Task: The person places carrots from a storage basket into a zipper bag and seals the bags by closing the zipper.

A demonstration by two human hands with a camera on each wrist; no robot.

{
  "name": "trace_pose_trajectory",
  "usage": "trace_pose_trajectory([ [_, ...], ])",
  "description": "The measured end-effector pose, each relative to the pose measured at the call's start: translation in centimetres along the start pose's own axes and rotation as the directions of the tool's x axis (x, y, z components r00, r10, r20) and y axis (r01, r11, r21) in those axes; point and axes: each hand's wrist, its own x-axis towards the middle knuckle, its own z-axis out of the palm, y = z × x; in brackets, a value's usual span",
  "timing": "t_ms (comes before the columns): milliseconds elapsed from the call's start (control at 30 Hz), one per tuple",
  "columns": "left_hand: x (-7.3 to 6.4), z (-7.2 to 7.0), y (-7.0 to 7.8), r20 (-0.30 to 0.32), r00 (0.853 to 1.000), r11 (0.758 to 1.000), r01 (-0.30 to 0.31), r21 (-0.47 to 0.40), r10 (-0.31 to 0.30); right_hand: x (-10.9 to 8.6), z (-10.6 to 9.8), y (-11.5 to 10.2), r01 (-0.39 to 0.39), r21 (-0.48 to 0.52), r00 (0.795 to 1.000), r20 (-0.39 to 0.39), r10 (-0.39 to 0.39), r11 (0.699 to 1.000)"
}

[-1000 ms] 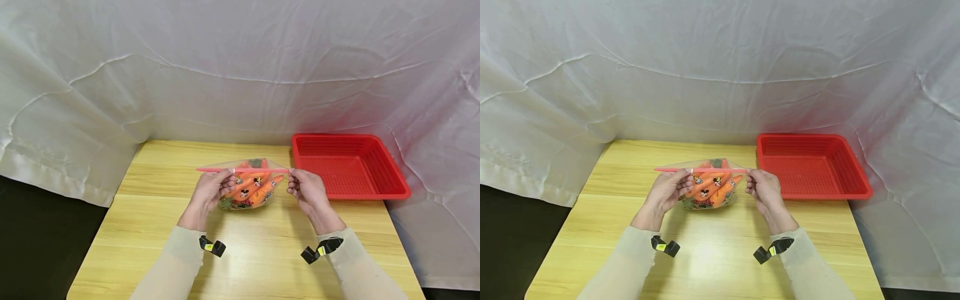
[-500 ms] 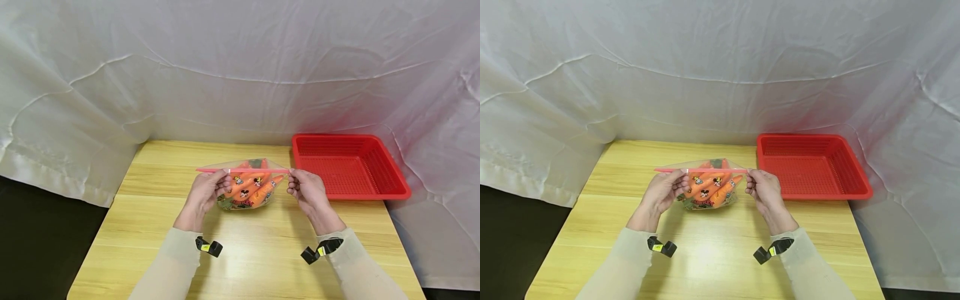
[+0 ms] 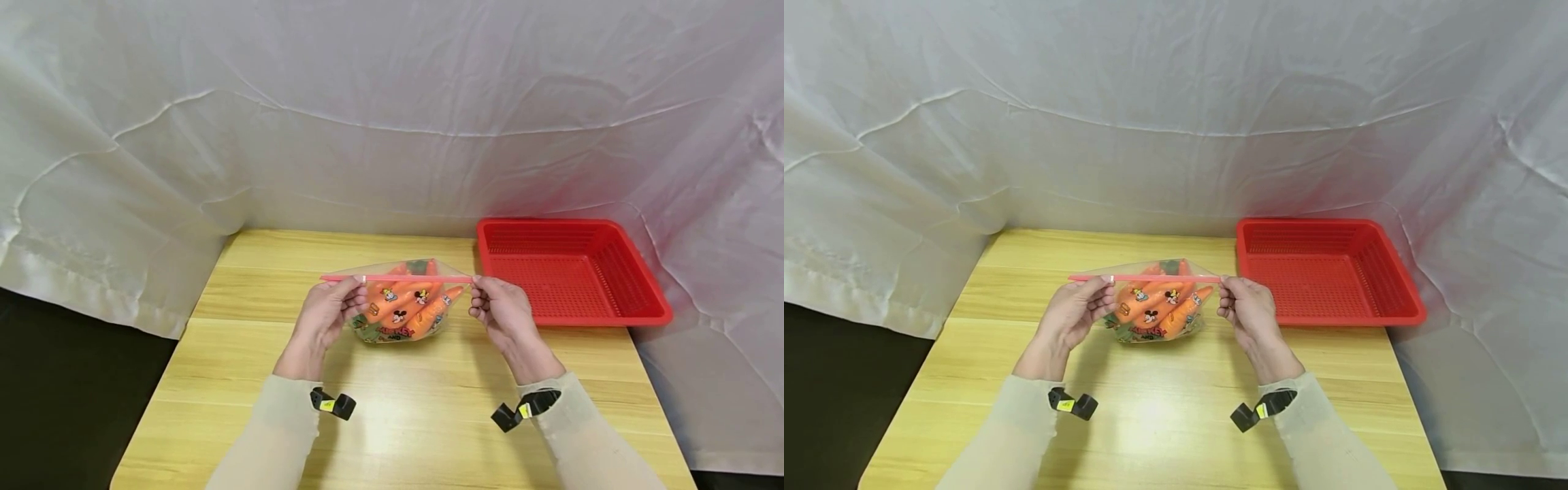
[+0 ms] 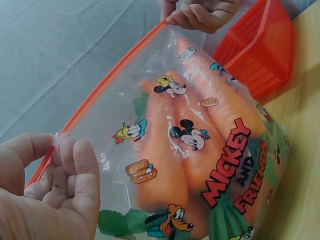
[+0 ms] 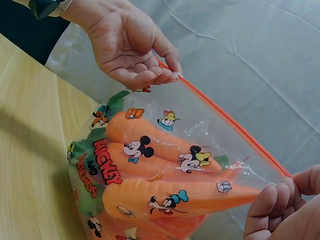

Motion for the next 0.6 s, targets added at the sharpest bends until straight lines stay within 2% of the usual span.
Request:
trace_pose_trajectory([
  [600, -0.3, -1.8, 0.8, -0.034, 0.999, 0.999, -0.028, -0.023, 0.028, 0.0, -0.1, 0.1, -0.01, 0.016, 1.0, -0.001, 0.01, 1.0],
])
